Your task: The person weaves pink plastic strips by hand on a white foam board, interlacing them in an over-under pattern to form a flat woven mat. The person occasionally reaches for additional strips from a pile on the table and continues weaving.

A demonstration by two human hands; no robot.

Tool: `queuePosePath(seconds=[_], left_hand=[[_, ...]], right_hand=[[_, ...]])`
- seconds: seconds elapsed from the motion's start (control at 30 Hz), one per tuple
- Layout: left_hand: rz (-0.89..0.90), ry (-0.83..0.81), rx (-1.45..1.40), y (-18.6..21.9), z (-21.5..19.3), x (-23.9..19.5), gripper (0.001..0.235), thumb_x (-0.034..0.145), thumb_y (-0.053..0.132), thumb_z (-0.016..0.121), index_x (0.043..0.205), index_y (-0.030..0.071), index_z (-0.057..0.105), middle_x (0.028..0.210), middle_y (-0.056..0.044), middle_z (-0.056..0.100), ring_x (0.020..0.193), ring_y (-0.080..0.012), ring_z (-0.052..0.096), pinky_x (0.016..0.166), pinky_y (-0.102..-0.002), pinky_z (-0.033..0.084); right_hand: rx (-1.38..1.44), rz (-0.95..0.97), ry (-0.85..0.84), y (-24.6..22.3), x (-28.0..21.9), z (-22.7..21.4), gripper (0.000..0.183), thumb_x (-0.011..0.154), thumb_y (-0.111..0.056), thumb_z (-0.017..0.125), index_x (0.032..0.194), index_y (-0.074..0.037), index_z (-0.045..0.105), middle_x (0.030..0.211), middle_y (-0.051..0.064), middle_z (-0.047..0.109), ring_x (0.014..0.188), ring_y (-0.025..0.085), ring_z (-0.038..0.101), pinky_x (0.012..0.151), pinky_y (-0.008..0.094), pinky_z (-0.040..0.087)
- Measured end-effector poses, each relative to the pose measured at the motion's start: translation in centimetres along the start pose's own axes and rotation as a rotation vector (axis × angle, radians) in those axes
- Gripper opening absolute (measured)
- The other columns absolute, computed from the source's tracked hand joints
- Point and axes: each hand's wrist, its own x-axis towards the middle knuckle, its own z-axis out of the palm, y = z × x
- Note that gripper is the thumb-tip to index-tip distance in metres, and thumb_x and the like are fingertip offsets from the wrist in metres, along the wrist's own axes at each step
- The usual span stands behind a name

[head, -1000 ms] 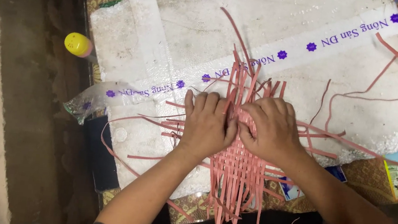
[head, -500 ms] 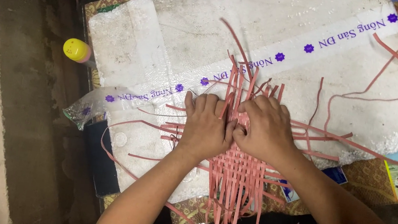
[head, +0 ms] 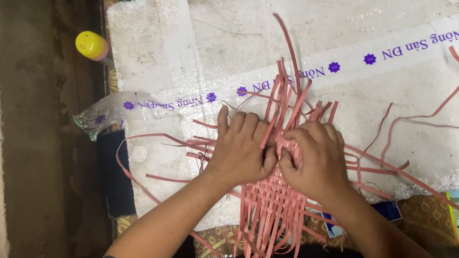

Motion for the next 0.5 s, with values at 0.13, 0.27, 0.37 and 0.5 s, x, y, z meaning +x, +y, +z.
queuePosePath(seconds=[0.13,0.27,0.37,0.5], left_hand=[[0.040,0.015,0.020,0.1,-0.3,-0.3,0.028,0.065,0.030,0.049,0.080,0.007,0.052,0.076,-0.010,0.042,0.083,-0.0311,0.044,0.086,-0.058,0.020],[-0.060,-0.184,-0.053,1.0,-2.7,-0.3,0.040,0.068,0.031,0.050,0.095,0.002,0.054,0.090,-0.015,0.049,0.096,-0.0349,0.042,0.088,-0.064,0.014],[-0.073,-0.303,-0.082,1.2,-4.0,-0.3,0.044,0.069,0.030,0.053,0.099,-0.002,0.054,0.100,-0.019,0.048,0.105,-0.0384,0.035,0.087,-0.064,0.010],[-0.031,-0.211,-0.041,0.5,-2.9,-1.0,0.044,0.075,0.035,0.045,0.104,0.002,0.049,0.103,-0.019,0.045,0.103,-0.0363,0.035,0.087,-0.061,0.011]], right_hand=[[-0.078,-0.077,0.072,0.1,-0.2,0.2,0.025,0.059,-0.024,0.061,0.083,-0.017,0.057,0.074,0.001,0.046,0.072,0.023,0.049,0.063,0.035,0.037],[-0.140,-0.105,0.101,-0.1,-0.2,-0.1,0.024,0.060,-0.027,0.058,0.083,-0.018,0.058,0.074,0.001,0.046,0.072,0.022,0.049,0.064,0.035,0.037],[-0.157,-0.113,0.101,-0.4,-0.1,-0.2,0.024,0.060,-0.027,0.057,0.082,-0.016,0.059,0.073,0.002,0.046,0.072,0.023,0.049,0.063,0.036,0.036],[-0.184,-0.087,0.076,-0.7,0.1,0.0,0.026,0.058,-0.026,0.056,0.082,-0.017,0.057,0.072,0.001,0.045,0.073,0.022,0.049,0.062,0.035,0.036]])
